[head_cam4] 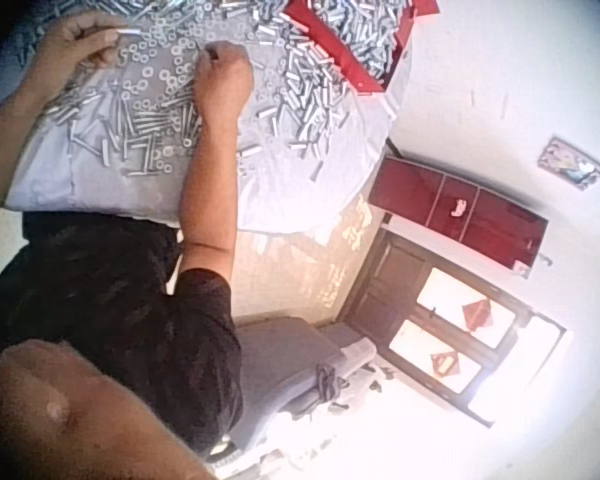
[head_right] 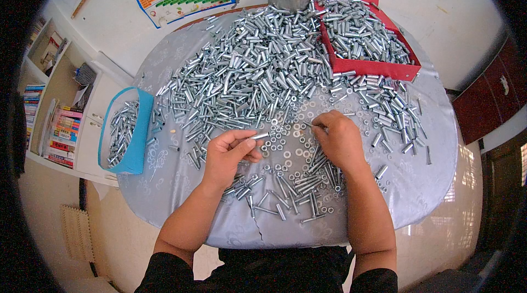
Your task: The person repeatedly picks up metal bolts and washers from a large pile on a table. They thread the washers onto the bolts by hand and place the assembled units back onto the table. The process is repetitive and involves handling small hardware components one at a time.
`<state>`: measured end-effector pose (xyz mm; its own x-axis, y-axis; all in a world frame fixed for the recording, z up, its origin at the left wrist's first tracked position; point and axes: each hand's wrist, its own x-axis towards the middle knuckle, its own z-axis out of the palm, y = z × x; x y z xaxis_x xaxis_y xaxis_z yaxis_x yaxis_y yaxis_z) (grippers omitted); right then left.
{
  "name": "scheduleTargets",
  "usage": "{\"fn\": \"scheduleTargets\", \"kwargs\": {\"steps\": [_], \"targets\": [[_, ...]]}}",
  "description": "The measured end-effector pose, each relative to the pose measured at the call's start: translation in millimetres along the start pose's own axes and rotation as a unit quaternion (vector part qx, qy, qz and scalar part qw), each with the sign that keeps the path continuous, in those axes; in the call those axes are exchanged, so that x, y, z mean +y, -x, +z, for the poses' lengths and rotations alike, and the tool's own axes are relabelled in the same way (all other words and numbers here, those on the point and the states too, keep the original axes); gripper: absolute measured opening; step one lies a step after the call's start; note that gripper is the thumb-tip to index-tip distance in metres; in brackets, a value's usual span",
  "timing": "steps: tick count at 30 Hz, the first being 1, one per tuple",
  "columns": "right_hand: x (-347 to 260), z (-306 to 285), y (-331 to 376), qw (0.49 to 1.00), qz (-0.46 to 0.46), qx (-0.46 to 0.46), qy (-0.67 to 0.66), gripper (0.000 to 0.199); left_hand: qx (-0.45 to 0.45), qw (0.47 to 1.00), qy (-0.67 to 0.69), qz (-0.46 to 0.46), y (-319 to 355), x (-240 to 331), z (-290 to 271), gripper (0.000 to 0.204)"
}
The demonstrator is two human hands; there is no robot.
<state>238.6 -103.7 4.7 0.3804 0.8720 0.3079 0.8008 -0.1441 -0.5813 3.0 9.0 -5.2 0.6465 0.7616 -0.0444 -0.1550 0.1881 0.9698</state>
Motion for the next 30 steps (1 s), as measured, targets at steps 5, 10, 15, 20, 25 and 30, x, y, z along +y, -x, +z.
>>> {"fn": "scheduleTargets", "kwargs": {"steps": [5, 10, 15, 20, 25, 30], "targets": [[-7, 1, 1, 0.995, -0.039, -0.087, -0.012, 0.016, -0.001, 1.0, 0.002, 0.001, 0, -1, -1, 0.021], [-15, 6, 4, 0.992, -0.039, -0.115, 0.028, 0.019, -0.003, 1.0, 0.008, -0.003, 1, 0, 1, 0.02], [-18, 8, 4, 0.995, -0.036, -0.089, 0.006, 0.016, -0.007, 1.0, 0.005, -0.007, 1, 0, 1, 0.02], [-30, 12, 4, 0.948, 0.077, -0.085, -0.298, 0.013, -0.013, 1.0, 0.001, -0.011, 0, -1, 0, 0.021], [-33, 27, 8, 0.885, 0.103, -0.097, -0.444, 0.019, -0.017, 1.0, -0.003, -0.016, 0, -1, 1, 0.022], [-33, 28, 8, 0.892, 0.094, -0.098, -0.43, 0.02, -0.016, 1.0, 0.002, -0.017, 0, -1, 1, 0.022]]}}
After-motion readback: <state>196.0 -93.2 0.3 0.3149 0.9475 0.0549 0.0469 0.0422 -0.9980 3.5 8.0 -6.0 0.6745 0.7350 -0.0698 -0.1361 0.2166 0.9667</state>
